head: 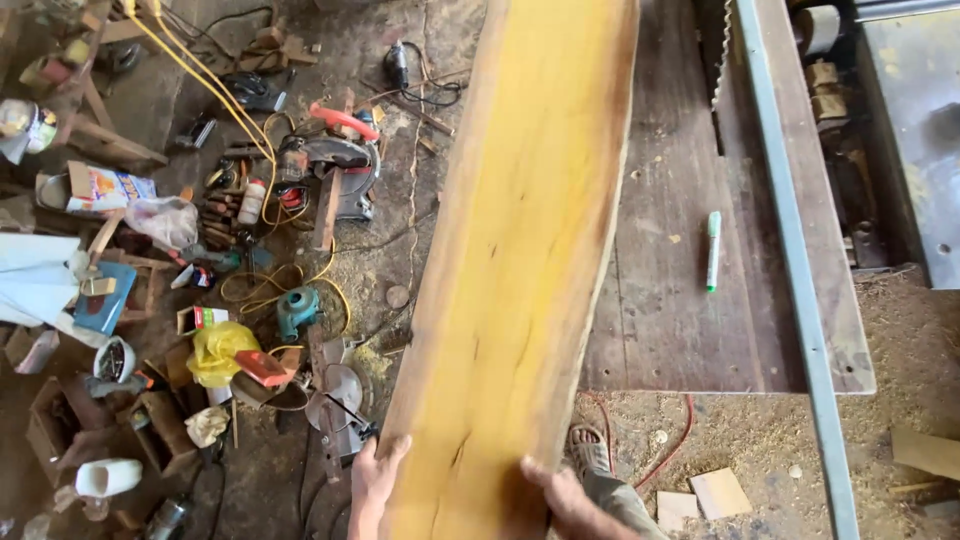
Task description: Marking a straight line on a wooden board using a metal straight edge and a marker in preparation for cutting on a table saw.
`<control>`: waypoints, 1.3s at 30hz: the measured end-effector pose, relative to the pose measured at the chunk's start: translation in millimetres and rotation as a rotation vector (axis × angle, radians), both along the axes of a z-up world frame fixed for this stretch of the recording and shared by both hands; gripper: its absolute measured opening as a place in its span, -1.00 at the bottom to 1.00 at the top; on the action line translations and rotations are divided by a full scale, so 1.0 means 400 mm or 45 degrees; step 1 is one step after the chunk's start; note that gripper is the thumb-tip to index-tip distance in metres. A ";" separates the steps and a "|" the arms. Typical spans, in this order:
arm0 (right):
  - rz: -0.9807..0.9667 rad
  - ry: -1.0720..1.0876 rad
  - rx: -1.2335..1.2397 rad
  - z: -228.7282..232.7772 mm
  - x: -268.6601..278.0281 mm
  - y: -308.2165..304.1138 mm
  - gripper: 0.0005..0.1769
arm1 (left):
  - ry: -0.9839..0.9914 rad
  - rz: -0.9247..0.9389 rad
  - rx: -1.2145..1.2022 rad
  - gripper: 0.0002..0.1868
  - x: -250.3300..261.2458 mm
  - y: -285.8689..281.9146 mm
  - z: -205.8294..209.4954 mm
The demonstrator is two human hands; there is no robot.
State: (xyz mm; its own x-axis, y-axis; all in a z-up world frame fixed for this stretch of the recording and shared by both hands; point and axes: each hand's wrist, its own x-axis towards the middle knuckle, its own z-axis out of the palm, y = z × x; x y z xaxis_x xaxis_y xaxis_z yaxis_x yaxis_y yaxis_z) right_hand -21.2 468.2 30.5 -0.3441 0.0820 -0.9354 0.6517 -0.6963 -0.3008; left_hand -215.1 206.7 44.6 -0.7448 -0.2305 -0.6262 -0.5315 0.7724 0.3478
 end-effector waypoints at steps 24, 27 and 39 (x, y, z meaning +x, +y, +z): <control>0.043 -0.081 0.619 0.073 0.645 -0.335 0.00 | 0.045 -0.216 0.598 -0.31 0.663 -0.314 0.106; -0.028 -0.057 0.745 0.043 0.681 -0.189 -0.18 | 0.145 -0.185 0.599 -0.44 0.669 -0.226 -0.079; -0.060 -0.052 1.250 -0.090 0.652 0.274 -0.44 | 0.152 -0.506 0.891 -0.58 0.648 0.164 -0.072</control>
